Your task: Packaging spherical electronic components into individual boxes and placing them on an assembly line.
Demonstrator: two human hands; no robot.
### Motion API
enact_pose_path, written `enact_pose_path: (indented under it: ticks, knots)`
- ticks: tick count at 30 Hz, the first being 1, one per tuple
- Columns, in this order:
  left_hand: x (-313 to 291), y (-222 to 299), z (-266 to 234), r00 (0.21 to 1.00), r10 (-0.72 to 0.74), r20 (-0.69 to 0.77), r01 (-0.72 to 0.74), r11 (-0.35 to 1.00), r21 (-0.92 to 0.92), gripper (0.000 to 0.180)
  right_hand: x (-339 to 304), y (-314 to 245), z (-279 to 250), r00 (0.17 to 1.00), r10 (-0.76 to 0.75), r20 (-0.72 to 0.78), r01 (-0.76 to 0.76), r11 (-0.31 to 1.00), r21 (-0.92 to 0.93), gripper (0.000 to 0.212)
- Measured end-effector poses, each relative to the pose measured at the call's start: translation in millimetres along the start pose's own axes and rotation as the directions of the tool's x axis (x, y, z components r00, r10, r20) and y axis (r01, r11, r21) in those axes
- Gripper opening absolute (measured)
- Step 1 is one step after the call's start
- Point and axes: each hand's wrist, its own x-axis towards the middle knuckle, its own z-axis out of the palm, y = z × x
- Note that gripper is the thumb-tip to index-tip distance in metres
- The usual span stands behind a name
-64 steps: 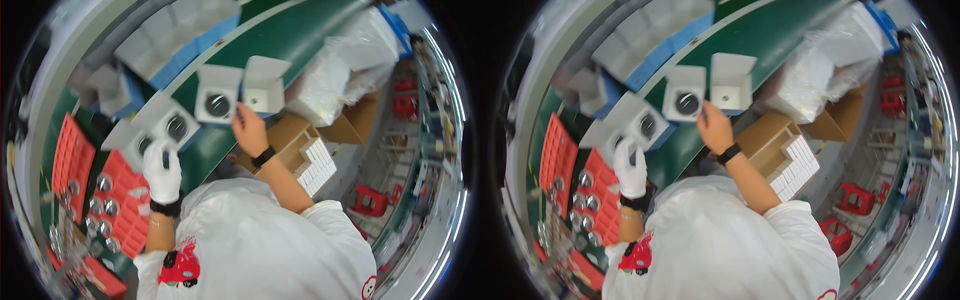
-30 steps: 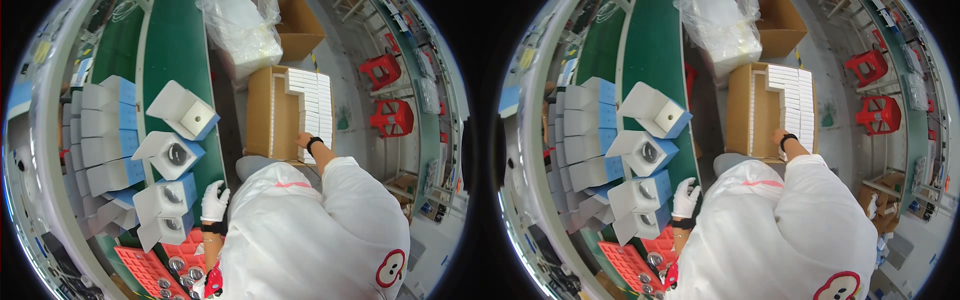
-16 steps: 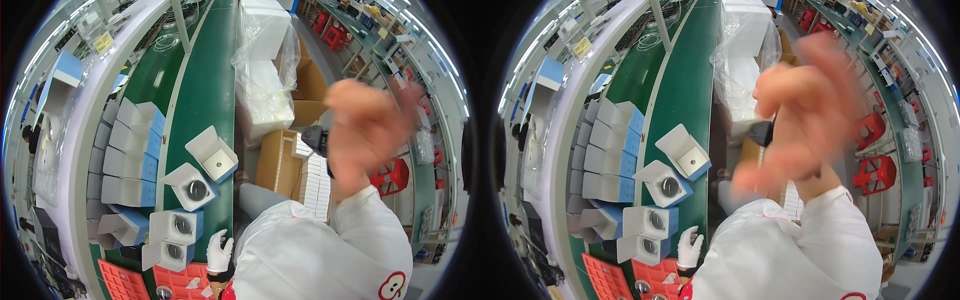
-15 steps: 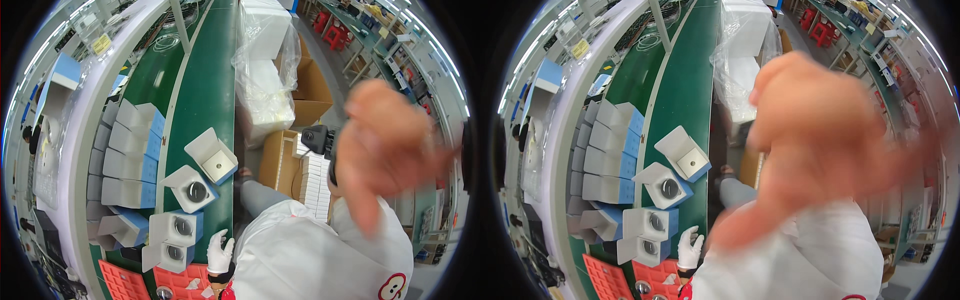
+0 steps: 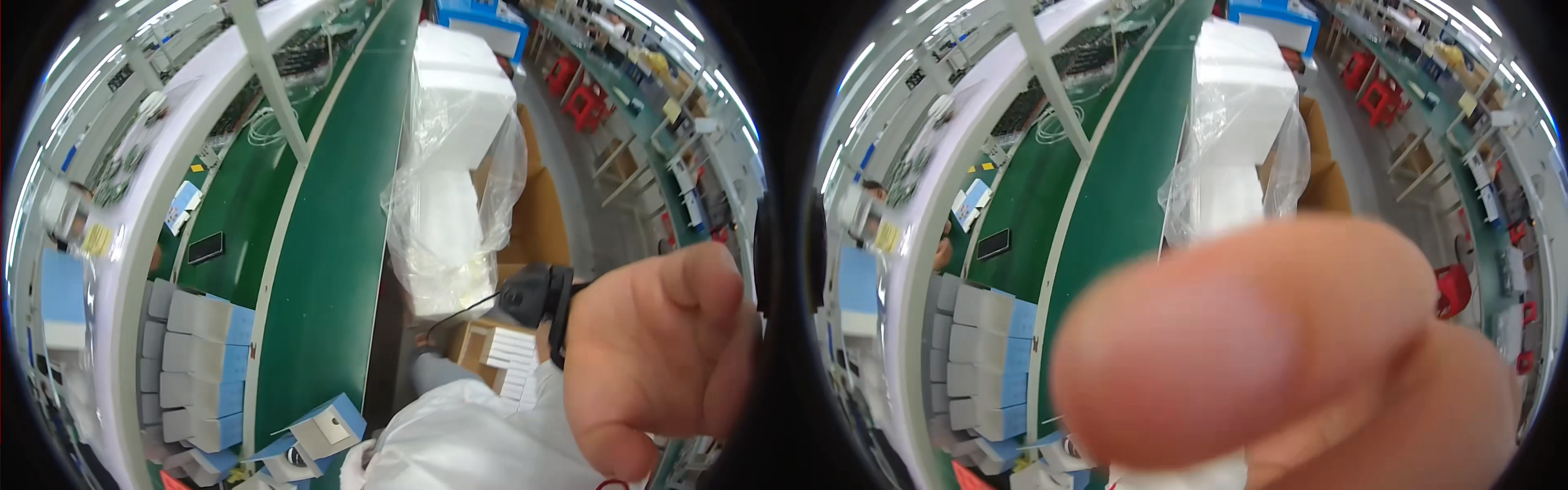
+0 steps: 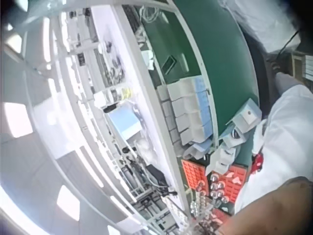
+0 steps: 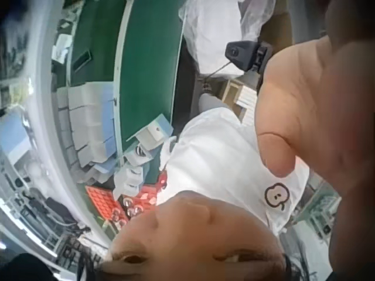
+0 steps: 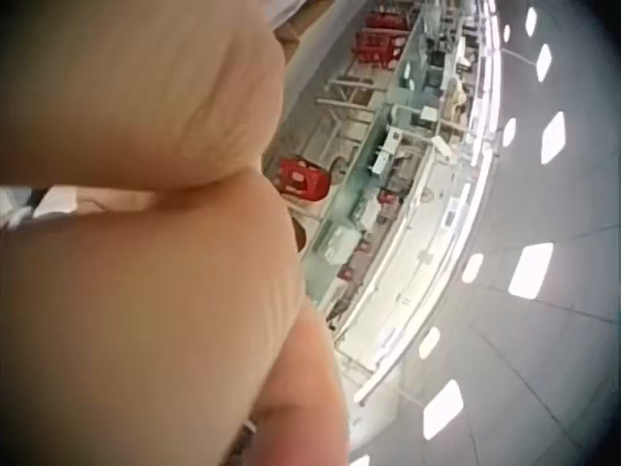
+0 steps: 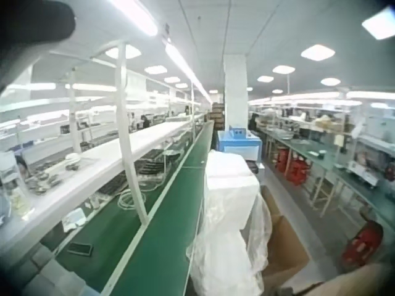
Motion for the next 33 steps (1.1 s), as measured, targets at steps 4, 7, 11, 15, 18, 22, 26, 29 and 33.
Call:
enact_pose_path:
  ticks: [4, 7, 11, 15, 18, 22, 26, 29, 33]
  knots:
    - [38, 4, 11, 0.998, -0.06, -0.013, 0.06, 0.998, -0.012, 0.049, -41, 67, -17, 0.996, 0.003, -0.091, -0.011, 0.996, -0.092, 0.07]
    - [70, -5, 31, 0.996, -0.085, -0.005, 0.085, 0.995, -0.05, 0.05, -62, 108, -32, 0.993, -0.015, -0.119, -0.005, 0.986, -0.164, 0.069]
    - [56, -35, 35, 0.985, -0.168, 0.04, 0.171, 0.981, -0.095, 0.05, -77, 128, -37, 0.99, 0.014, -0.141, -0.048, 0.97, -0.24, 0.067]
    - [38, -65, 48, 0.965, -0.262, -0.01, 0.258, 0.956, -0.143, 0.05, -196, 178, 30, 0.663, 0.629, -0.405, -0.741, 0.63, -0.234, 0.015]
    - [57, -87, 64, 0.967, -0.253, 0.04, 0.256, 0.947, -0.195, 0.05, -347, 239, 46, 0.114, 0.97, -0.217, -0.921, 0.022, -0.389, 0.025]
    - [77, -91, 103, 0.96, -0.274, 0.048, 0.276, 0.918, -0.284, 0.05, -441, 297, 48, 0.05, 0.987, -0.153, -0.768, -0.06, -0.638, 0.042]
    - [73, -40, 118, 0.926, -0.368, -0.084, 0.338, 0.907, -0.252, 0.048, -442, 340, 65, 0.156, 0.982, -0.105, -0.765, 0.053, -0.642, 0.053]
    - [104, 62, 108, 0.876, -0.425, -0.227, 0.406, 0.905, -0.128, 0.045, -457, 368, 42, 0.25, 0.968, -0.03, -0.774, 0.181, -0.607, 0.059]
    - [118, 113, 103, 0.794, -0.544, -0.271, 0.562, 0.827, -0.015, 0.045, -461, 386, 39, 0.234, 0.971, -0.037, -0.675, 0.135, -0.725, 0.059]
